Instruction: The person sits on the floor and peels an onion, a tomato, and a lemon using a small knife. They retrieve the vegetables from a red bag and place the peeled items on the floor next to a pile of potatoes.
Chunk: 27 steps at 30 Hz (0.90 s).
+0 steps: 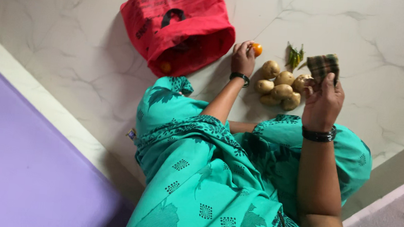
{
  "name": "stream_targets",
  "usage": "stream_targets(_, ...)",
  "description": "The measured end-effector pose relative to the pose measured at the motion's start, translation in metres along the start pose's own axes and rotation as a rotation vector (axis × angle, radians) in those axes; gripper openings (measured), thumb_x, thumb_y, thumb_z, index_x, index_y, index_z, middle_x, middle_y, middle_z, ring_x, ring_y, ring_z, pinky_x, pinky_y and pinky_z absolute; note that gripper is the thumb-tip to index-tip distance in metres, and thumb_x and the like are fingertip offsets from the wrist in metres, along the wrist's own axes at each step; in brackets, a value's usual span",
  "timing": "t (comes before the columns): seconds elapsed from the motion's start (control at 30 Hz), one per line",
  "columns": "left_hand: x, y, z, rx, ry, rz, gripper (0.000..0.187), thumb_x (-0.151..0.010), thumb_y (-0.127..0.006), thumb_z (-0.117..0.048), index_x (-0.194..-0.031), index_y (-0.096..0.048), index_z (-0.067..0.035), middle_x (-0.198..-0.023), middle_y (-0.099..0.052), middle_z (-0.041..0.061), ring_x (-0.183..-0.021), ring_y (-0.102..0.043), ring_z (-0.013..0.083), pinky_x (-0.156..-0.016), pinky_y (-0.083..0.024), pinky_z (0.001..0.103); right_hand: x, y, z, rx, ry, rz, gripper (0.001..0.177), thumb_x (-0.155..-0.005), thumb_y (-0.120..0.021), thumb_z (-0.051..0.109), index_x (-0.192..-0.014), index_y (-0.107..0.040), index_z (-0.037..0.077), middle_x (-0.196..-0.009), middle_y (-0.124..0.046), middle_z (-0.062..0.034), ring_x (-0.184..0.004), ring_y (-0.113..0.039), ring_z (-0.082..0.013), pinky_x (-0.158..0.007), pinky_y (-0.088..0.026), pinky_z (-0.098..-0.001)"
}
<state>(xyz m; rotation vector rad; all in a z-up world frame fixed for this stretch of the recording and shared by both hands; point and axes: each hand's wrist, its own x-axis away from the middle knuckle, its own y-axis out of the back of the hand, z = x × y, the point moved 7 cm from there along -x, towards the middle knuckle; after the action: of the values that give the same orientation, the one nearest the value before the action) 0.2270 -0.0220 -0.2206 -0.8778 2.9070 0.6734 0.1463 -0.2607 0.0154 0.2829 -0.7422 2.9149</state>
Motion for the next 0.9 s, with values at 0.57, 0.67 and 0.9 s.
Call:
stream_targets(0.57, -0.084, 0.149, 0.005, -0.999, 0.175, 0.785, 0.031, -0.086, -0.066, -0.024, -0.113, -0.074, -0.011, -0.121, -0.069, 0.019, -0.112, -0.068, 0.0335, -0.093, -0.058, 0.046, 0.005, -0.012, 0.004, 0.184, 0.096, 0.175, 0.023, -0.115, -0.056, 0.018, -0.119, -0.067, -0.002, -0.111, -0.074, -0.009, -0.092, -0.068, -0.0125, -0.075, -0.053, -0.0248)
stream_targets(0.67, -0.113, 0.197, 0.052, -1.129, 0.224, 0.796, 0.032, -0.087, -0.067, -0.027, -0.113, -0.074, -0.01, -0.116, -0.07, 0.018, -0.108, -0.069, 0.0319, -0.09, -0.057, 0.045, 0.008, -0.014, 0.004, 0.214, 0.104, 0.182, 0.024, -0.115, -0.056, 0.018, -0.117, -0.068, -0.003, -0.107, -0.072, -0.0084, -0.088, -0.066, -0.0115, -0.075, -0.053, -0.0256)
stream_targets(0.9, -0.133, 0.205, 0.079, -1.09, 0.229, 0.796, 0.037, -0.089, -0.068, -0.033, -0.114, -0.073, -0.006, -0.106, -0.072, 0.017, -0.097, -0.07, 0.0282, -0.084, -0.056, 0.042, 0.01, -0.023, -0.004, 0.239, 0.089, 0.216, 0.024, -0.115, -0.054, 0.016, -0.119, -0.065, -0.005, -0.111, -0.07, -0.0083, -0.095, -0.067, -0.0119, -0.084, -0.057, -0.0273)
